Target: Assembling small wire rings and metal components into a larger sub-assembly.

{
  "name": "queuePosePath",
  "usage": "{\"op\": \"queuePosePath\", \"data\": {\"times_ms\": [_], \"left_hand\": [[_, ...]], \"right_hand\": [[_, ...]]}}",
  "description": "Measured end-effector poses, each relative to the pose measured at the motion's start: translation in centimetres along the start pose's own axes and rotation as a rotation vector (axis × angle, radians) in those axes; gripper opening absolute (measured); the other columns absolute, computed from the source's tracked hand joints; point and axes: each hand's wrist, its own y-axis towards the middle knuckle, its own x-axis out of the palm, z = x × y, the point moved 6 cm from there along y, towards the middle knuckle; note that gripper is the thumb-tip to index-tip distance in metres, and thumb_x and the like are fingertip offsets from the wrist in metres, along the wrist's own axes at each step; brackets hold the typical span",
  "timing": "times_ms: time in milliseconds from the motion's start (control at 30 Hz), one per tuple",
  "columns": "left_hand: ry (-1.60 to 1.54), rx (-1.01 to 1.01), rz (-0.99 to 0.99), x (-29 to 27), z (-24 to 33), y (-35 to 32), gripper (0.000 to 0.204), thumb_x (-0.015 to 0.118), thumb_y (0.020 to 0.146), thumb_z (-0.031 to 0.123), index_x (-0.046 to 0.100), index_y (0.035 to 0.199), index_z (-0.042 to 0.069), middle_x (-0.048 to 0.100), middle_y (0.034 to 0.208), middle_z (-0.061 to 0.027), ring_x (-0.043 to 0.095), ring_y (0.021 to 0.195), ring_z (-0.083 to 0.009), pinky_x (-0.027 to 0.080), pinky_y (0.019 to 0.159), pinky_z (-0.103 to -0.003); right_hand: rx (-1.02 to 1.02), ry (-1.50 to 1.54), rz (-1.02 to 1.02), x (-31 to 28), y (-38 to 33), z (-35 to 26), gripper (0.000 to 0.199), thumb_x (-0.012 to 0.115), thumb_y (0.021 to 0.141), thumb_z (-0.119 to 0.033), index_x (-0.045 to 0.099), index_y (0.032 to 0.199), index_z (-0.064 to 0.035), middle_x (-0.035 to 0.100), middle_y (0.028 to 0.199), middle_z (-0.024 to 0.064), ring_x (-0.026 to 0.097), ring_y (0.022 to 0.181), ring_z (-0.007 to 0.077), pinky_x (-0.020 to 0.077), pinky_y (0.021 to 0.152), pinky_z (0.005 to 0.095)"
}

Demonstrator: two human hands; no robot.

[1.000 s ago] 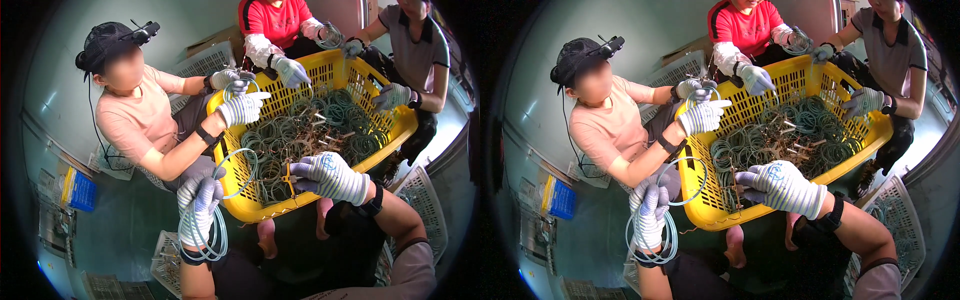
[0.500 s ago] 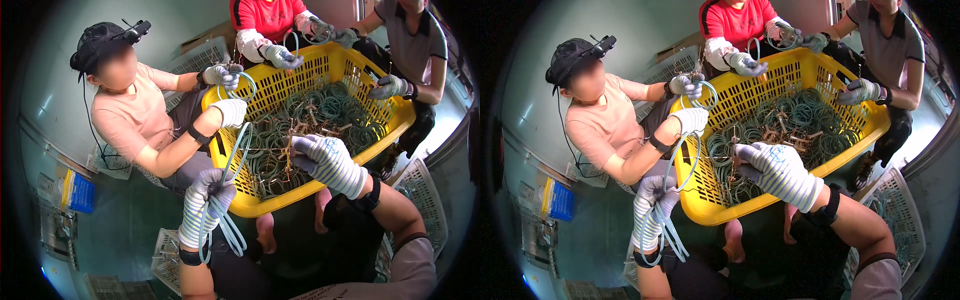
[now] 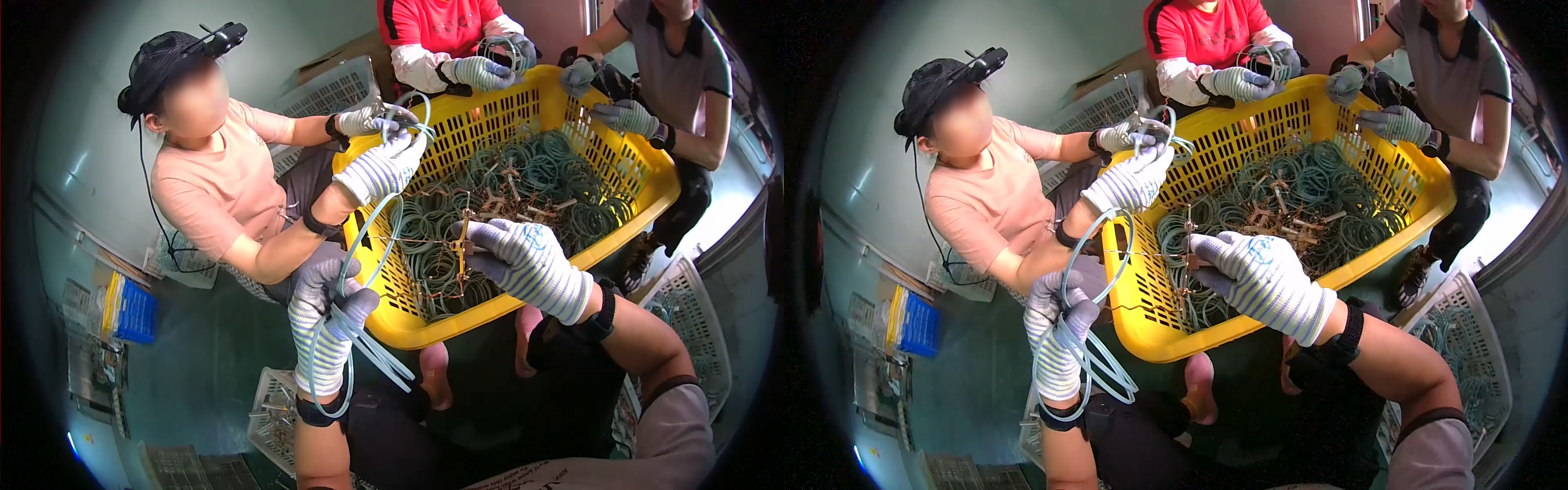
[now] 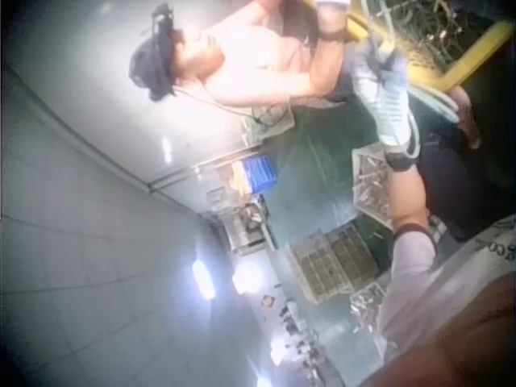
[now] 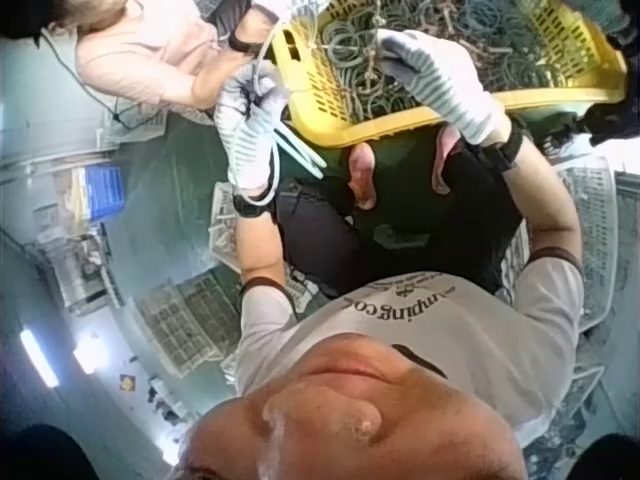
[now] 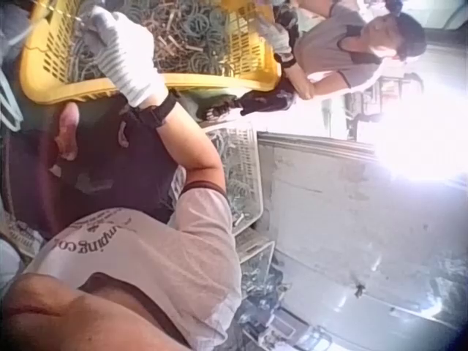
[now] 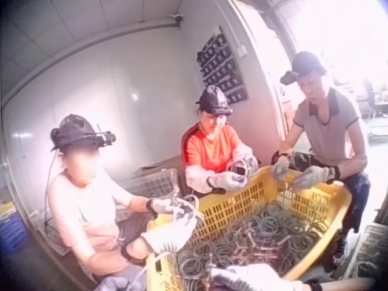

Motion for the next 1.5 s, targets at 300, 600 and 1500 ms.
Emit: {"op": "queuePosePath", "data": {"times_ms": [300, 600, 1500], "left_hand": [[0.270, 0.029, 0.039, 2.4, -0.1, -1.3, 0.035, 0.072, 0.080, 0.008, 0.063, 0.113, 0.005, 0.064, 0.094, 0.0001, 0.056, 0.072, -0.0036, 0.046, 0.063, -0.019], [0.298, 0.332, 0.058, 2.0, 0.9, -0.6, 0.079, 0.074, 0.064, -0.010, 0.042, 0.136, 0.002, 0.061, 0.103, 0.0082, 0.032, 0.053, 0.0018, 0.037, 0.054, -0.012], [0.680, 0.424, -0.056, 3.4, 0.9, -1.0, 0.077, 0.085, 0.063, 0.013, 0.047, 0.129, 0.004, 0.062, 0.078, -0.0006, 0.059, 0.068, -0.0137, 0.049, 0.063, -0.024]], "right_hand": [[0.051, -0.052, -0.004, 0.6, -0.3, 0.1, 0.022, 0.064, 0.081, -0.017, 0.058, 0.100, -0.0111, 0.063, 0.080, 0.0049, 0.063, 0.072, 0.0274, 0.0501, 0.059, 0.0353], [0.779, 1.207, -0.319, 3.5, -1.6, -0.6, 0.030, 0.053, 0.095, -0.033, 0.060, 0.102, -0.0051, 0.052, 0.067, -0.0037, 0.041, 0.049, 0.0029, 0.0314, 0.045, 0.0181], [0.822, 1.406, -0.229, 5.1, -3.4, -1.8, 0.026, 0.055, 0.094, -0.034, 0.059, 0.100, -0.0089, 0.053, 0.070, -0.0039, 0.045, 0.055, 0.0034, 0.0352, 0.049, 0.0179]]}}
